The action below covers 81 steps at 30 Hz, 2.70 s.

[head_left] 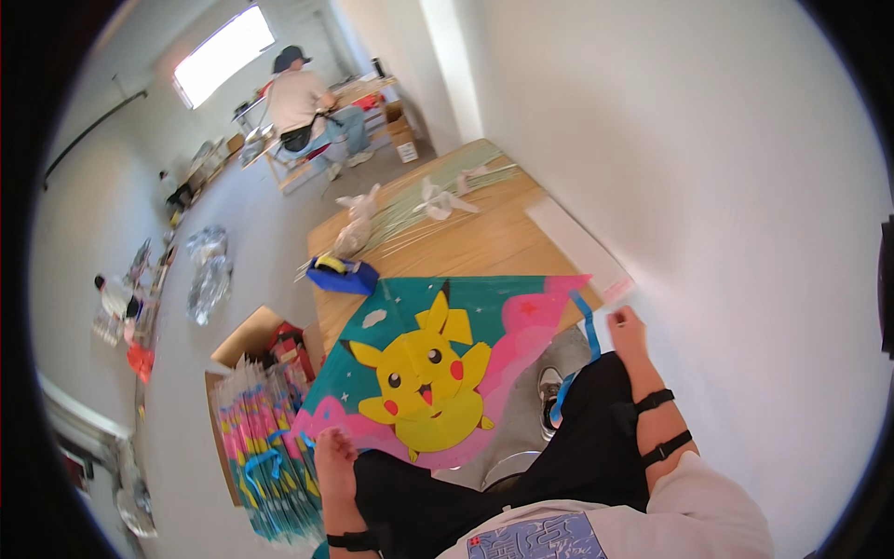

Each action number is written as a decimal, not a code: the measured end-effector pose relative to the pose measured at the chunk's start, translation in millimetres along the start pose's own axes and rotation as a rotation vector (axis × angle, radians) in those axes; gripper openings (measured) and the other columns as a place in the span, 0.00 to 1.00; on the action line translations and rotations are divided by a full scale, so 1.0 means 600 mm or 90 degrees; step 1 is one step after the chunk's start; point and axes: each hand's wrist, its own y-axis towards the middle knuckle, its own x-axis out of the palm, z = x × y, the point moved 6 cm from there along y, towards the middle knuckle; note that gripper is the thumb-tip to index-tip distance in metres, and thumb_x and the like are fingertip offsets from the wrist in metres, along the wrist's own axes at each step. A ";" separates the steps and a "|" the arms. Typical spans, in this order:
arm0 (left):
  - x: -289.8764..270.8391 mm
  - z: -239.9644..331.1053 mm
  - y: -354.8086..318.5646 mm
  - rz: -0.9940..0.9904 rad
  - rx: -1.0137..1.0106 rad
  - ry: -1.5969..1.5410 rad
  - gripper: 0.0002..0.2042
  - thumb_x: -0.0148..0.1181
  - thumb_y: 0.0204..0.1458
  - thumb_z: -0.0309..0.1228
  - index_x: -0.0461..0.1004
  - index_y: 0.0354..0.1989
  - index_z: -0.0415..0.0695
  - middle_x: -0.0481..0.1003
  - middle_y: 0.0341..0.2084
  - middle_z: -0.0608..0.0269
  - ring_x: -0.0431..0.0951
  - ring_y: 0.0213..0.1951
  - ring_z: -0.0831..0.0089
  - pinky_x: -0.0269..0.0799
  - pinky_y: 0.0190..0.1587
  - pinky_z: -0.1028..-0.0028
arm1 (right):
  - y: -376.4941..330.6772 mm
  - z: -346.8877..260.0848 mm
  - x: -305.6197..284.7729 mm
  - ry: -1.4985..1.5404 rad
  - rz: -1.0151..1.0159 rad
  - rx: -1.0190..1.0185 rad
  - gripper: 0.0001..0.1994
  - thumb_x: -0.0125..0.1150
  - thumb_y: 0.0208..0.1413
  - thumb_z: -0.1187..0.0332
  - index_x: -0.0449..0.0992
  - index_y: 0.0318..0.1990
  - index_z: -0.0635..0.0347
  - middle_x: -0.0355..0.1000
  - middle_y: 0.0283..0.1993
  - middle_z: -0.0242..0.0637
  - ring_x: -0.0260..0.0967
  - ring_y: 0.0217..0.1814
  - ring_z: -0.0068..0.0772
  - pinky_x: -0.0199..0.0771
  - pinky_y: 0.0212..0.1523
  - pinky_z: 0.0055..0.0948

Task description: Assembling a kite by attaching ribbons and strings to the main kite body.

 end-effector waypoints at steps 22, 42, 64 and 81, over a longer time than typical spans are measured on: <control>0.140 -0.103 -0.049 -0.122 -0.169 0.216 0.10 0.55 0.64 0.34 0.72 0.50 0.46 0.77 0.32 0.65 0.77 0.32 0.76 0.71 0.34 0.79 | 0.116 0.268 0.188 -0.506 -0.809 0.222 0.23 0.52 0.60 0.56 0.75 0.60 0.54 0.67 0.66 0.44 0.66 0.65 0.49 0.69 0.59 0.48; 0.125 -0.117 -0.036 -0.134 -0.167 0.171 0.07 0.49 0.65 0.33 0.72 0.44 0.45 0.77 0.31 0.65 0.76 0.33 0.76 0.71 0.35 0.75 | 0.108 0.194 0.168 -0.191 -0.707 0.288 0.26 0.67 0.50 0.70 0.72 0.60 0.54 0.79 0.44 0.39 0.80 0.40 0.33 0.81 0.38 0.34; 0.056 -0.108 -0.076 -0.111 -0.139 0.091 0.08 0.49 0.65 0.32 0.71 0.44 0.43 0.78 0.31 0.65 0.76 0.31 0.75 0.68 0.35 0.77 | 0.069 0.208 0.195 -0.541 -0.845 0.062 0.29 0.48 0.52 0.76 0.67 0.66 0.53 0.58 0.72 0.45 0.55 0.73 0.48 0.61 0.68 0.41; 0.065 -0.129 -0.064 -0.121 -0.166 0.102 0.08 0.49 0.66 0.34 0.71 0.44 0.44 0.76 0.32 0.65 0.76 0.32 0.74 0.69 0.37 0.75 | 0.093 0.174 0.201 -0.170 -0.664 0.160 0.19 0.65 0.52 0.69 0.76 0.53 0.56 0.79 0.46 0.42 0.77 0.36 0.29 0.80 0.39 0.29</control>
